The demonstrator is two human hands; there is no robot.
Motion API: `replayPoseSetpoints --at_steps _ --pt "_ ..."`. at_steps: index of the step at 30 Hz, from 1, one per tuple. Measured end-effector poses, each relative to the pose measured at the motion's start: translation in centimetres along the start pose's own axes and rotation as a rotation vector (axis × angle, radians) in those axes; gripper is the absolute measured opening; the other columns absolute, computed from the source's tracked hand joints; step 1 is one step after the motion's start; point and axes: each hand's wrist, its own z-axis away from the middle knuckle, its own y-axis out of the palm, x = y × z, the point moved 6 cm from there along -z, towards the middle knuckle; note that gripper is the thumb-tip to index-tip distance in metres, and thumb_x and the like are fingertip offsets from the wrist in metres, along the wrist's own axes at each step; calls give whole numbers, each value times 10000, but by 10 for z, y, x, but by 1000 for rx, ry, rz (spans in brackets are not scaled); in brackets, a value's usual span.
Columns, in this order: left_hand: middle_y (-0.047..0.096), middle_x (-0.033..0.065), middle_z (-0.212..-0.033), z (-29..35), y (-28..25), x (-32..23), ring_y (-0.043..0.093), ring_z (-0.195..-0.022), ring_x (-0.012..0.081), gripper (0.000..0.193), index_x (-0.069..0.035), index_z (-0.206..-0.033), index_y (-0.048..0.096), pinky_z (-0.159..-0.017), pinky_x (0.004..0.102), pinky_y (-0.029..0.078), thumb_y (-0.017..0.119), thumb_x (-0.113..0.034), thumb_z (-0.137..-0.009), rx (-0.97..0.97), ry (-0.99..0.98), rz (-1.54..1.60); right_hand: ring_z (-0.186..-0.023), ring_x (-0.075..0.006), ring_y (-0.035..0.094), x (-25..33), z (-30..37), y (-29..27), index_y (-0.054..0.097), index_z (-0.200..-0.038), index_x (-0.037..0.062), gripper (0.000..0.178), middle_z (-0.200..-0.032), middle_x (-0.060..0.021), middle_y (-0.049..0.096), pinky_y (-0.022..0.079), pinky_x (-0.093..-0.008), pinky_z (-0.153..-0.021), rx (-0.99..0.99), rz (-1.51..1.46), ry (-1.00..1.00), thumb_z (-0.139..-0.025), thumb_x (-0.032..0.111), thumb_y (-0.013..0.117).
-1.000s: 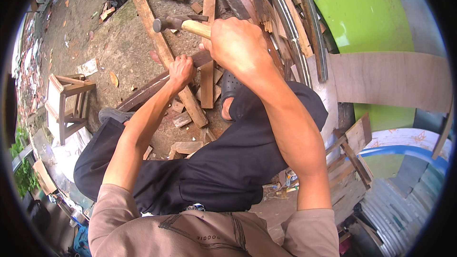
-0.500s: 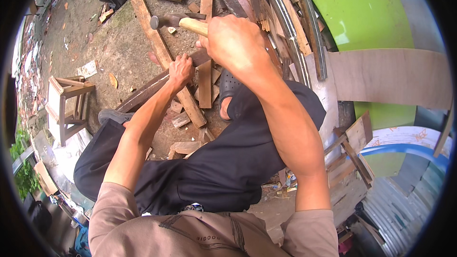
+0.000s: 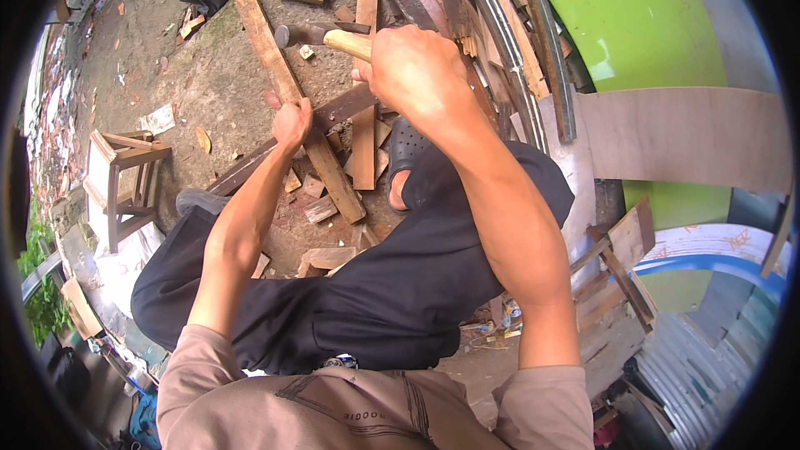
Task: The person sits on the ground and uses a hammer to drive nails into a wooden frame. They repeatedly position the frame, strike nails, and adjust the wood pieces during the process.
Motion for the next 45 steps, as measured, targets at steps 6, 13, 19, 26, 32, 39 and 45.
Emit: replayPoseSetpoints --at_steps 6,13,19,26,32,39,45 --pt "652 86 -1074 17 -1 -1 669 -911 299 256 -165 -1132 714 -788 421 539 639 -267 -910 -37 642 45 -745 -367 689 5 1 5 698 -843 8 446 -750 -196 686 540 -458 -695 22 5 -27 -820 453 728" --pt "617 39 -952 51 22 -15 660 -859 244 189 -180 -1045 720 -680 375 552 615 -234 -897 -131 919 -229 -759 -362 697 7 4 5 710 -866 13 419 -765 -196 694 549 -454 -712 27 25 -40 -825 429 725" --pt "550 76 -915 44 28 -32 606 -910 260 124 -82 -882 609 -675 411 552 597 -205 -874 -159 973 -308 -762 -376 689 0 3 3 694 -869 3 445 -765 -205 687 543 -464 -712 -3 35 -26 -824 444 726" --pt "559 134 -995 46 38 -39 594 -1004 303 169 -21 -909 574 -752 458 549 584 -178 -847 -113 687 -332 -767 -380 689 -7 4 -2 691 -878 1 446 -768 -214 684 543 -470 -707 -19 13 -17 -820 442 730" --pt "540 129 -1001 37 45 -30 578 -1010 304 159 -29 -973 563 -802 428 550 550 -143 -863 -18 842 -388 -768 -381 690 -7 4 -5 693 -890 0 440 -770 -216 685 544 -471 -708 -2 5 -5 -818 433 732" --pt "532 111 -1026 34 46 -42 559 -1032 265 161 -42 -1005 566 -848 374 515 516 -130 -880 62 1053 -579 -771 -374 691 -8 5 -7 690 -899 2 426 -784 -204 691 544 -469 -712 -2 -10 17 -824 420 726" --pt "536 117 -1003 22 41 -41 562 -1027 268 165 -36 -981 559 -844 380 483 532 -166 -883 178 1266 -656 -780 -375 690 -4 3 -3 686 -905 -4 431 -791 -209 689 536 -475 -714 12 2 8 -836 421 715"
